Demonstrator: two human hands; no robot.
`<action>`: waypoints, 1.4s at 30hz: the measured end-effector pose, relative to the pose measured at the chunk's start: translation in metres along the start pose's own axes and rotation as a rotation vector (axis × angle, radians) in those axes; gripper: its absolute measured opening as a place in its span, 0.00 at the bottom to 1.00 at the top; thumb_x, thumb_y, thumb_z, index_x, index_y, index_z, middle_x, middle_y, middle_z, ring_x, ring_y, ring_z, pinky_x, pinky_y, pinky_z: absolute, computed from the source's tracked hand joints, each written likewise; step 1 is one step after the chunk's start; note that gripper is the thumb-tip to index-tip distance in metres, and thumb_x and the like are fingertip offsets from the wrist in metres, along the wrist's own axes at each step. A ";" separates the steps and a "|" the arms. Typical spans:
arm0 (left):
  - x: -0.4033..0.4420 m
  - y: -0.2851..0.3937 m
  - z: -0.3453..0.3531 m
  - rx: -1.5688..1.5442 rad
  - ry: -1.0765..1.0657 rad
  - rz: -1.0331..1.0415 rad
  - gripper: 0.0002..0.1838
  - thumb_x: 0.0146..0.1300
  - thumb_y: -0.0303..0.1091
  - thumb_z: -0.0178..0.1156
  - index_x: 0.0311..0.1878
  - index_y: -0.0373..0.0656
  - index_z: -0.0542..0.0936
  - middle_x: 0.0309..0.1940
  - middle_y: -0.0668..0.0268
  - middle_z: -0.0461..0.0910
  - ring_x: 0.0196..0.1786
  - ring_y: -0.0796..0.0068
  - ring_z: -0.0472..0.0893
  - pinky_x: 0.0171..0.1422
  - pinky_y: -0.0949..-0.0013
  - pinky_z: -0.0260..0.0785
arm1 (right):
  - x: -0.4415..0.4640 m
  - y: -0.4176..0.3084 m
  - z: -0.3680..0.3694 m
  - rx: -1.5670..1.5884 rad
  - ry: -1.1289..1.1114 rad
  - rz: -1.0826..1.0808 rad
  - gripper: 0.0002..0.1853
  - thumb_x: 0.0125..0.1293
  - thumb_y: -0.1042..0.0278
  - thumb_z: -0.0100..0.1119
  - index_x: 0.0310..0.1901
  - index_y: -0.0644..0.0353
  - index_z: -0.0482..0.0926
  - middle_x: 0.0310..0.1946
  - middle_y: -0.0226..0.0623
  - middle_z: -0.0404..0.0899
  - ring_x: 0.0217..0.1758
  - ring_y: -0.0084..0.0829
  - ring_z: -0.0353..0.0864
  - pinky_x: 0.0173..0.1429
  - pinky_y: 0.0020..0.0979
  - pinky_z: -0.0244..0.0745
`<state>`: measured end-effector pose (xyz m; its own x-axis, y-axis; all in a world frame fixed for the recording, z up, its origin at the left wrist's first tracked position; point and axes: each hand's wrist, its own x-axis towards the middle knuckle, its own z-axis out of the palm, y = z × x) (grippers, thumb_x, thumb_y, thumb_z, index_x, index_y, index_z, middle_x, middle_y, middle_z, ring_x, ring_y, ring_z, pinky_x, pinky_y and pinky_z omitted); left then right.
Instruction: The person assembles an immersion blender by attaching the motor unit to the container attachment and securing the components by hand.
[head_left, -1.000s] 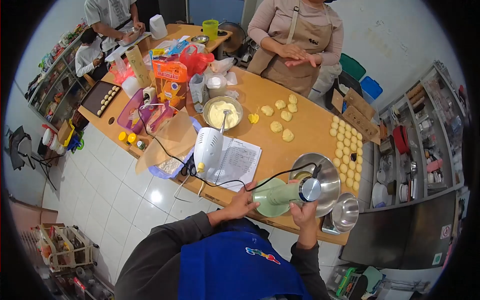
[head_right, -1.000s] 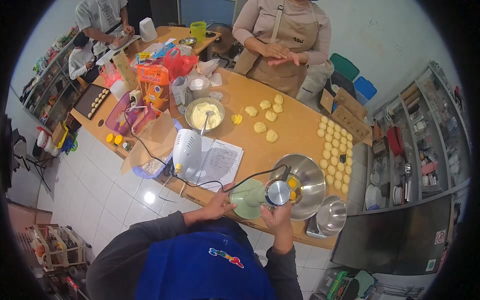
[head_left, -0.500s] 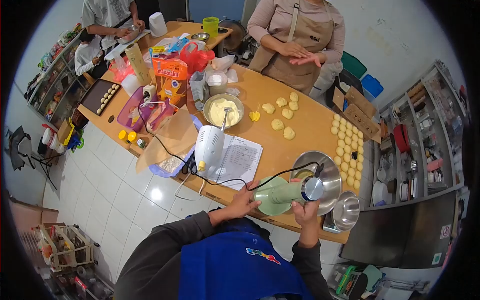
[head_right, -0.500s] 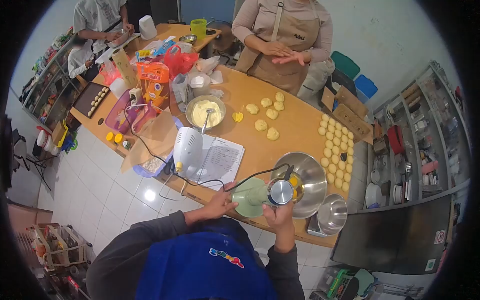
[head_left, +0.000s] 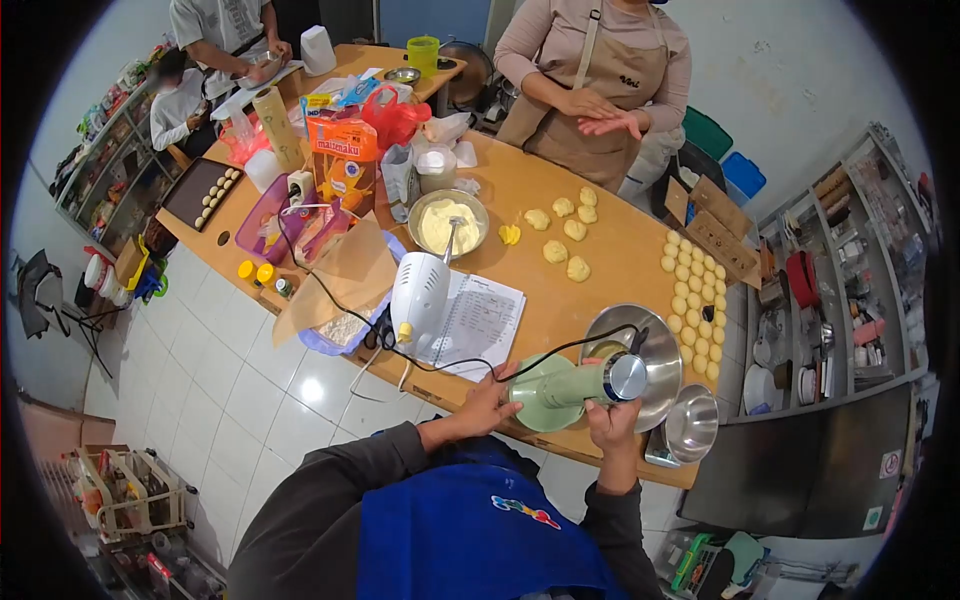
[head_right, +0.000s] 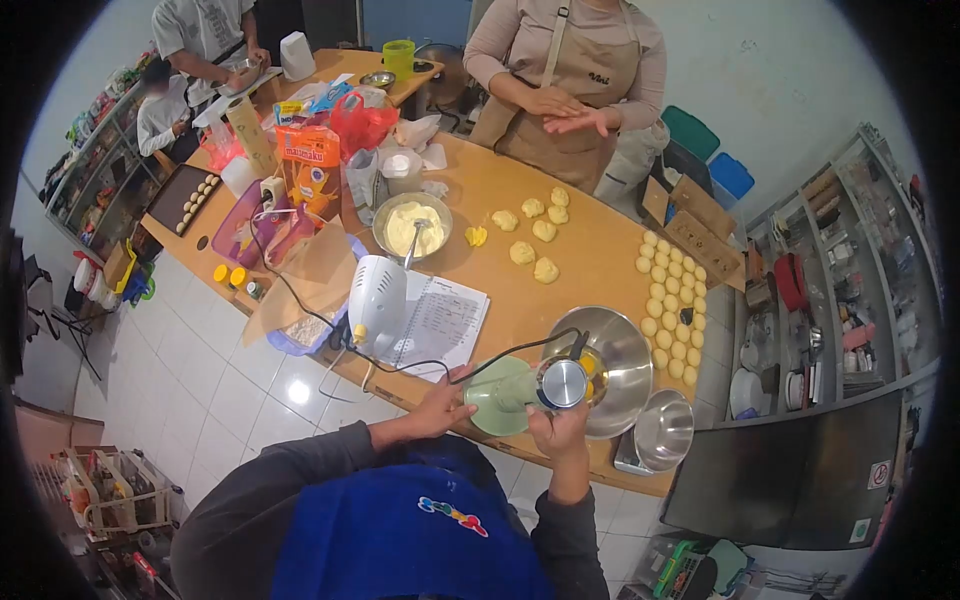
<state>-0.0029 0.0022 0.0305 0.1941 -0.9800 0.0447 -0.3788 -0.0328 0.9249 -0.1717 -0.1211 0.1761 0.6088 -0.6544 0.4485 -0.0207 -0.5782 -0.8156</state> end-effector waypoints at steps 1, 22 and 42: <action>0.001 0.001 -0.001 -0.001 0.007 0.013 0.34 0.60 0.40 0.58 0.68 0.43 0.58 0.69 0.54 0.51 0.71 0.54 0.52 0.68 0.54 0.50 | 0.001 -0.001 0.000 0.012 -0.007 0.001 0.21 0.50 0.64 0.58 0.45 0.67 0.75 0.43 0.45 0.78 0.46 0.39 0.78 0.52 0.35 0.71; 0.000 0.006 -0.003 -0.022 0.010 -0.003 0.28 0.60 0.39 0.58 0.62 0.41 0.65 0.72 0.61 0.49 0.72 0.56 0.50 0.69 0.51 0.50 | -0.001 0.002 -0.002 -0.025 -0.019 -0.013 0.24 0.50 0.62 0.58 0.46 0.71 0.72 0.43 0.44 0.78 0.45 0.32 0.77 0.52 0.33 0.71; -0.001 0.000 -0.001 0.044 -0.016 -0.003 0.34 0.60 0.41 0.58 0.68 0.46 0.58 0.69 0.56 0.51 0.70 0.53 0.55 0.66 0.49 0.52 | -0.001 -0.001 -0.002 -0.095 -0.023 -0.029 0.22 0.51 0.62 0.58 0.46 0.68 0.75 0.41 0.44 0.79 0.44 0.37 0.78 0.51 0.34 0.72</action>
<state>-0.0019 0.0034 0.0313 0.1805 -0.9829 0.0354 -0.4177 -0.0441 0.9075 -0.1738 -0.1207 0.1772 0.6283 -0.6257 0.4623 -0.0772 -0.6415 -0.7632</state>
